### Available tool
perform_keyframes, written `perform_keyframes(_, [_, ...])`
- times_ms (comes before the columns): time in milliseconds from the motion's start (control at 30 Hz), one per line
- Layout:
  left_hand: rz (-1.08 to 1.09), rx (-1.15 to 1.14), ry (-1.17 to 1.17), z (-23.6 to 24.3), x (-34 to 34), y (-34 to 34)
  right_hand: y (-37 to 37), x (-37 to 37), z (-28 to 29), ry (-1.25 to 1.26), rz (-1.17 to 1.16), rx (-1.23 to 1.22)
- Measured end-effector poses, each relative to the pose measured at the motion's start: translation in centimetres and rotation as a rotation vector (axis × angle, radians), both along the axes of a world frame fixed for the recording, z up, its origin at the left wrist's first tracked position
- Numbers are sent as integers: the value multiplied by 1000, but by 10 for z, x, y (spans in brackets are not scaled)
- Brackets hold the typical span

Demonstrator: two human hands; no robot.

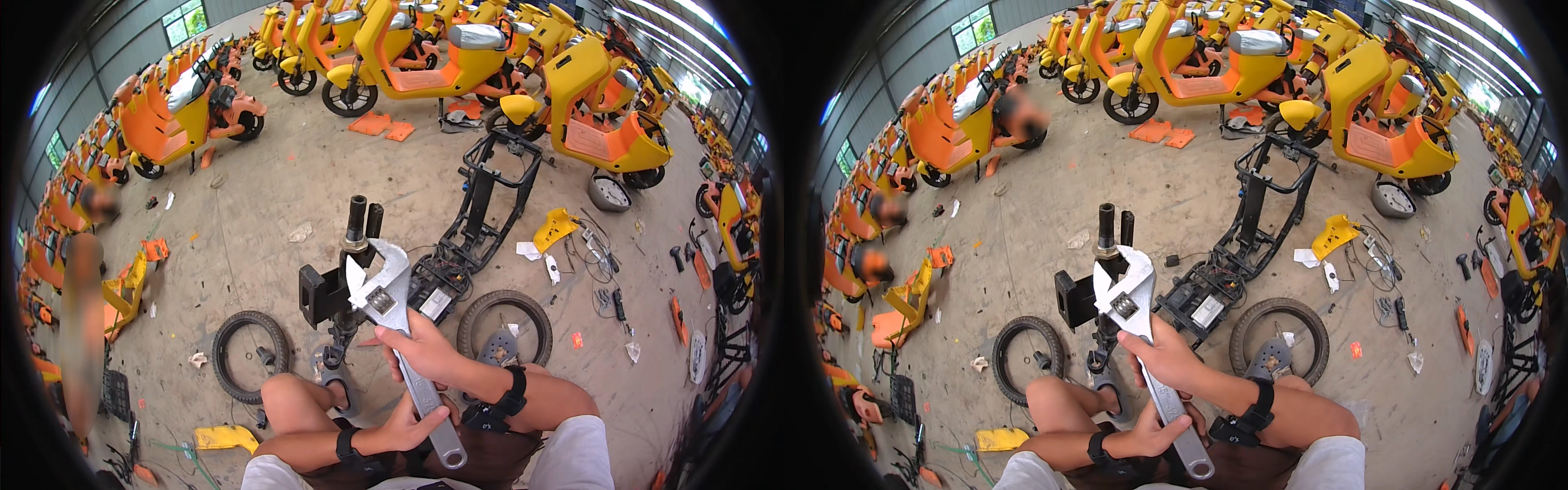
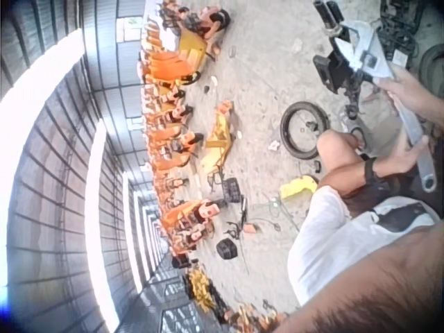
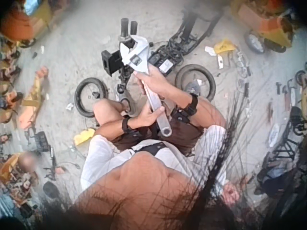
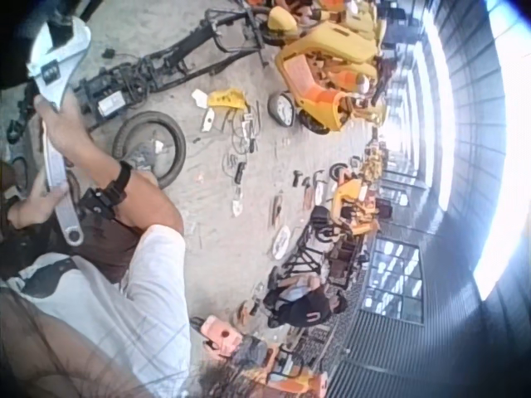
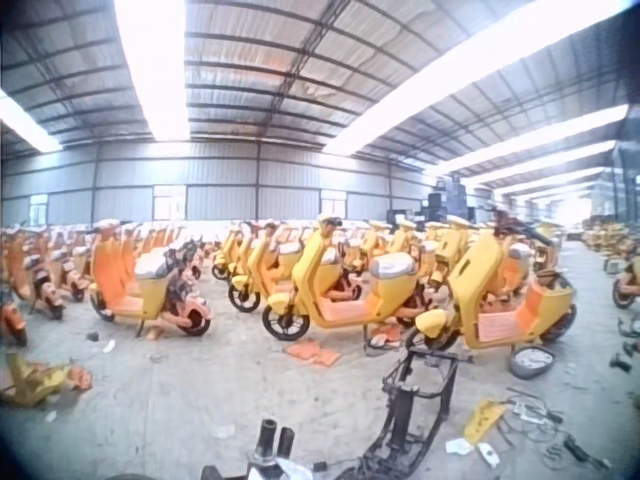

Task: The person uses an adjustable wrench to manipulate components on a vehicle frame by hand, then lifts and positions a handlebar assembly onto the front fork.

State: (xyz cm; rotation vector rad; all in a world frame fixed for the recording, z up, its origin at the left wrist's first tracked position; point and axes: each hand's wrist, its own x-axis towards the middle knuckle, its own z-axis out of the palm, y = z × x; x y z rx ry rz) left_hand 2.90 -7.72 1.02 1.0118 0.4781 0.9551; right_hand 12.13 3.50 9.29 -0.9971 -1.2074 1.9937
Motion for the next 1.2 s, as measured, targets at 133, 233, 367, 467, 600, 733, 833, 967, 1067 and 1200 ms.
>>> perform_keyframes(133, [-14,72,6,4,0,2,-1,2,-7,81,4,-32])
perform_keyframes(233, [-105,-72,-92,5,-12,13,-1,7,-1,145,16,-109])
perform_keyframes(367, [-170,-175,-91,31,-18,23,6,11,0,227,16,-124])
perform_keyframes(467, [-204,-114,-175,29,-20,26,13,11,3,281,40,-142])
perform_keyframes(600, [-162,-131,-102,43,-14,32,21,11,3,309,62,-169])
perform_keyframes(733, [-155,-130,-86,46,-8,38,29,15,0,347,109,-149])
perform_keyframes(833, [-154,-151,-94,51,-6,43,31,17,8,298,98,-157])
perform_keyframes(967, [-145,-166,-139,62,-7,47,38,18,7,235,77,-120])
perform_keyframes(1067, [-118,-198,-180,71,-10,50,45,15,5,242,86,-126])
perform_keyframes(1200, [-30,-237,-223,86,-6,46,48,10,5,277,121,-148])
